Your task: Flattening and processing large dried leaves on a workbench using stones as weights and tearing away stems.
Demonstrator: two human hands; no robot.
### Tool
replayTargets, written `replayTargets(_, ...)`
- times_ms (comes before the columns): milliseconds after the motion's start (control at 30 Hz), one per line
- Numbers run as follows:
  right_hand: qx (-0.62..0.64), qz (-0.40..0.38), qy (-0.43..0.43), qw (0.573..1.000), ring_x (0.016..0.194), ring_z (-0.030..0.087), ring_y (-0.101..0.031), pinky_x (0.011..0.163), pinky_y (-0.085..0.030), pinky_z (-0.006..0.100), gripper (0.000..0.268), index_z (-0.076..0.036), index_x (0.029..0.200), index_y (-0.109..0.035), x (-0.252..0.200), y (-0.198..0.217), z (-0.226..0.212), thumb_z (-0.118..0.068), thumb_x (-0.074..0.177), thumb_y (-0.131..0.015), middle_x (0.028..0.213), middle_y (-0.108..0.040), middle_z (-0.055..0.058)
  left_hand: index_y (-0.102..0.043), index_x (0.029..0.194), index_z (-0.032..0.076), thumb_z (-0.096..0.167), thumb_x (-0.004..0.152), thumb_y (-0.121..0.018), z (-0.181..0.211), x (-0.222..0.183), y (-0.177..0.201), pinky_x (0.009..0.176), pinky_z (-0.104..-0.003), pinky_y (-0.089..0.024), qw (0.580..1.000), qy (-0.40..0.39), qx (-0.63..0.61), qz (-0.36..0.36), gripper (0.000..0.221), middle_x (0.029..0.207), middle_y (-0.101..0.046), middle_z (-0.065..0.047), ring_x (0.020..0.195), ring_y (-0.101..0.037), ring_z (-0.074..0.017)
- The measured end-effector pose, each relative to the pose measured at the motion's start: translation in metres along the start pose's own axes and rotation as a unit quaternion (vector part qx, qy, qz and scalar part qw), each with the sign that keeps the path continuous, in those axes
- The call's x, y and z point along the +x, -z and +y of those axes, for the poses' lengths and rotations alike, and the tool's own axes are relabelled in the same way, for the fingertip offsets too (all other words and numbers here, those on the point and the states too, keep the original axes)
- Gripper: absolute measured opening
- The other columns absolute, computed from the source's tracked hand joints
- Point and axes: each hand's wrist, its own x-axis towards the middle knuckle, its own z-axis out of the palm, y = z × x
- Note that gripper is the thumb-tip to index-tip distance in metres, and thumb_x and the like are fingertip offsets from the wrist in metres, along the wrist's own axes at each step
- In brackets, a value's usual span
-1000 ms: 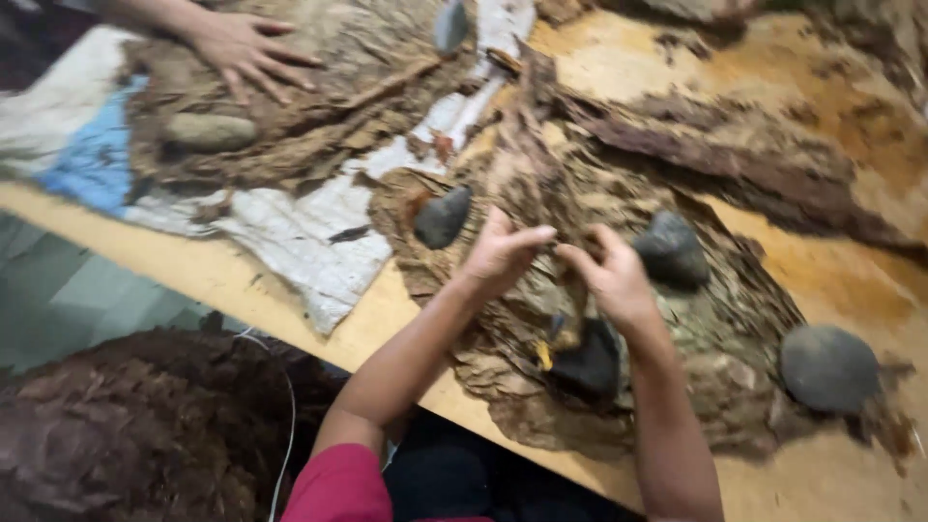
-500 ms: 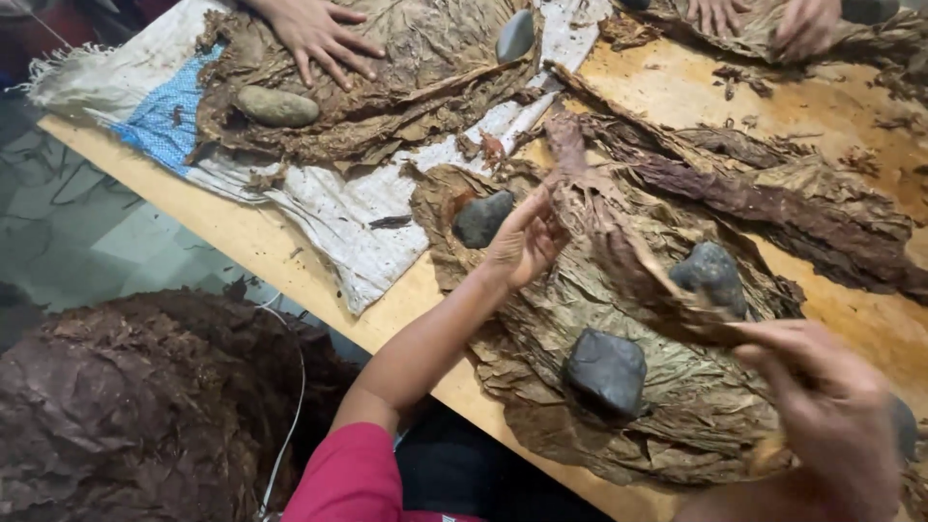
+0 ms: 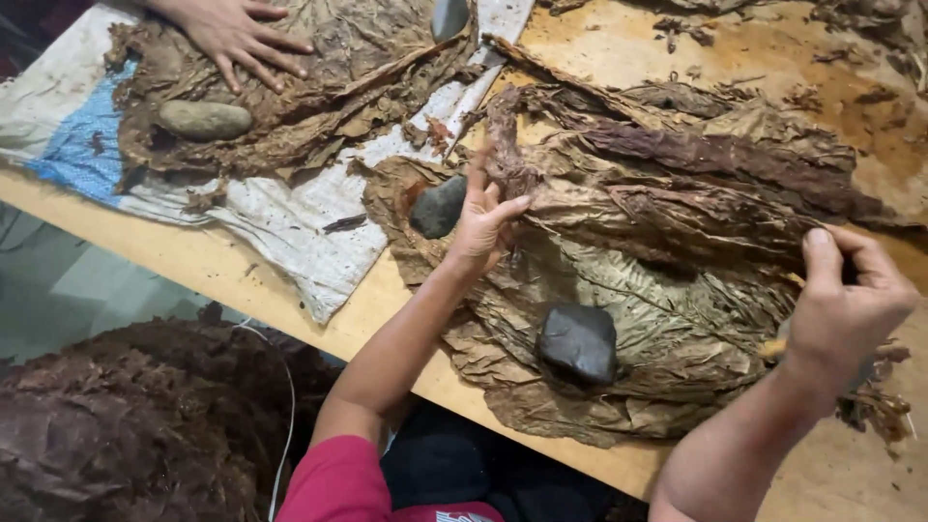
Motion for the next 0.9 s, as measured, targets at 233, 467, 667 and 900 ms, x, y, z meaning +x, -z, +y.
replayTargets(233, -0.041, 0.076, 0.056, 0.995, 0.091, 0.021, -0.071, 0.077, -0.057, 0.035, 0.009, 0.014, 0.117, -0.085, 0.007, -0.013, 0.030, 0.013, 0.113, -0.077, 0.099, -0.079, 0.017, -0.044, 0.160, 0.012, -0.021, 0.090, -0.053, 0.014, -0.012, -0.015, 0.053, -0.015, -0.043, 0.993, 0.044, 0.100, -0.052, 0.078, 0.159, -0.051, -0.014, 0.073, -0.056, -0.0039)
replayTargets(467, -0.120, 0.101, 0.157, 0.975, 0.097, 0.036, -0.069, 0.086, -0.050, 0.045, 0.005, 0.011, 0.121, -0.081, 0.018, -0.003, 0.007, 0.008, 0.123, -0.078, 0.108, -0.076, 0.022, -0.021, 0.168, 0.015, -0.011, 0.089, -0.062, 0.027, -0.013, -0.017, 0.138, -0.039, -0.026, 0.943, -0.145, 0.266, -0.141, 0.092, 0.174, -0.025, -0.011, 0.161, -0.030, -0.0260)
replayTargets(667, -0.193, -0.039, 0.095, 0.976, 0.100, 0.029, -0.073, 0.091, -0.051, 0.039, 0.009, 0.000, 0.117, -0.085, 0.010, -0.010, 0.063, 0.000, 0.108, -0.086, 0.110, -0.081, 0.014, -0.037, 0.160, 0.013, -0.021, 0.068, -0.048, -0.008, -0.016, -0.007, 0.051, -0.016, -0.039, 0.966, 0.030, 0.249, -0.070, 0.098, 0.167, -0.037, -0.014, 0.087, -0.057, -0.0051)
replayTargets(900, -0.137, -0.198, 0.012, 0.971, 0.097, 0.045, -0.070, 0.088, -0.055, 0.052, 0.019, -0.008, 0.119, -0.080, 0.007, -0.031, 0.032, -0.014, 0.101, -0.085, 0.098, -0.070, 0.020, -0.052, 0.155, 0.021, -0.016, 0.084, -0.064, -0.055, -0.015, 0.040, 0.078, -0.037, -0.068, 0.959, 0.180, 0.217, 0.028, 0.080, 0.141, -0.058, -0.020, 0.109, -0.071, -0.0313)
